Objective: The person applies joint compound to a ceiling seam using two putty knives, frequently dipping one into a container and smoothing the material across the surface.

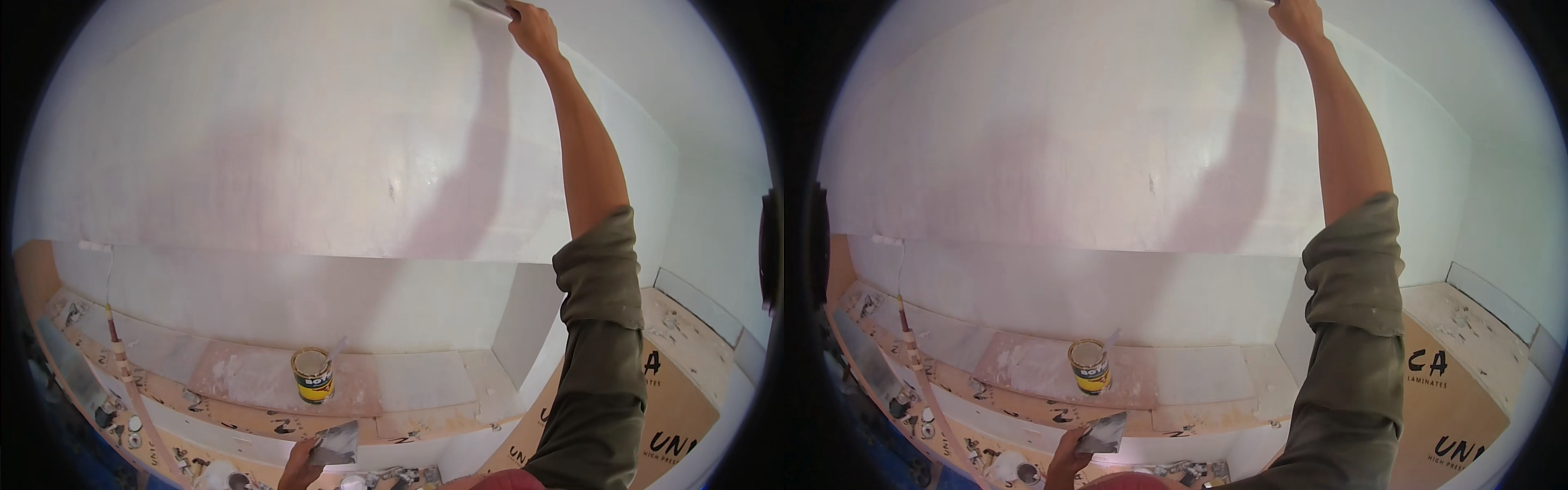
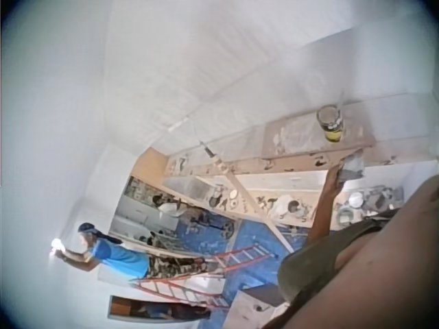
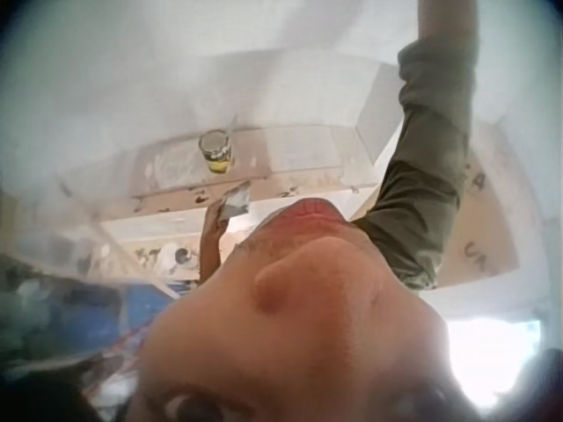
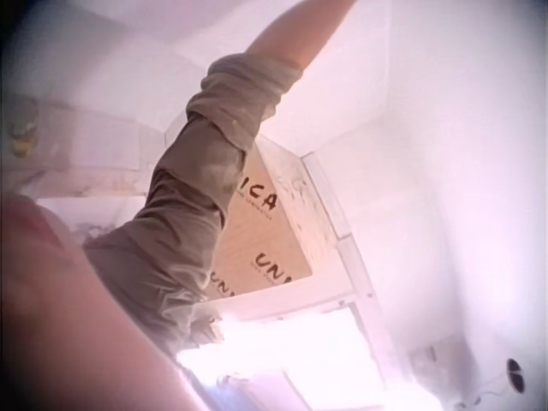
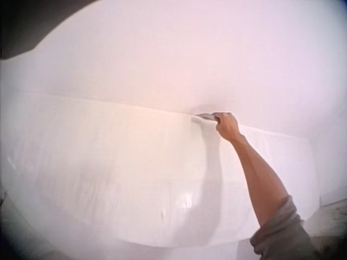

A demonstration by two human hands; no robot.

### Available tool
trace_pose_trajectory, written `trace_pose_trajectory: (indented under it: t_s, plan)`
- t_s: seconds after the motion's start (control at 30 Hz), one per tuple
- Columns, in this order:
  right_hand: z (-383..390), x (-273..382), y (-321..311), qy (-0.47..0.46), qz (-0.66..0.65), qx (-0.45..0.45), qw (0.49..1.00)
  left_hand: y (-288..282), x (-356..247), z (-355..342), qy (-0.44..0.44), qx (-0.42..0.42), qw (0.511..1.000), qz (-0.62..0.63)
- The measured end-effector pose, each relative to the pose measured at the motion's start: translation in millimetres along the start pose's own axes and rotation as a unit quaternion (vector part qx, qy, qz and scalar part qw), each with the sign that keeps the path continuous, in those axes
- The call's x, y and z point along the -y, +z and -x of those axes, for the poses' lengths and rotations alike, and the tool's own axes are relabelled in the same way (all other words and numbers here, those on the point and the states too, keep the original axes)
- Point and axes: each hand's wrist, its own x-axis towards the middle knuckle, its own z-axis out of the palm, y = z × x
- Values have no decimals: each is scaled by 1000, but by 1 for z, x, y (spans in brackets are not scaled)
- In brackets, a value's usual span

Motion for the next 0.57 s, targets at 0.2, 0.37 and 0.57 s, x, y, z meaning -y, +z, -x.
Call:
trace_pose_trajectory:
  t_s: [0.2, 0.37, 0.57]
  plan:
    - [-12, -10, 19, -17, 6, -19, 1000, -6, -18, 9, -154, -5, 952, 265]
    - [-17, -24, 28, 29, 89, 90, 992, 6, -30, 15, 191, 16, 924, -330]
    - [14, -11, 31, -34, 73, 48, 996, 13, -29, -9, -115, -11, 963, 242]
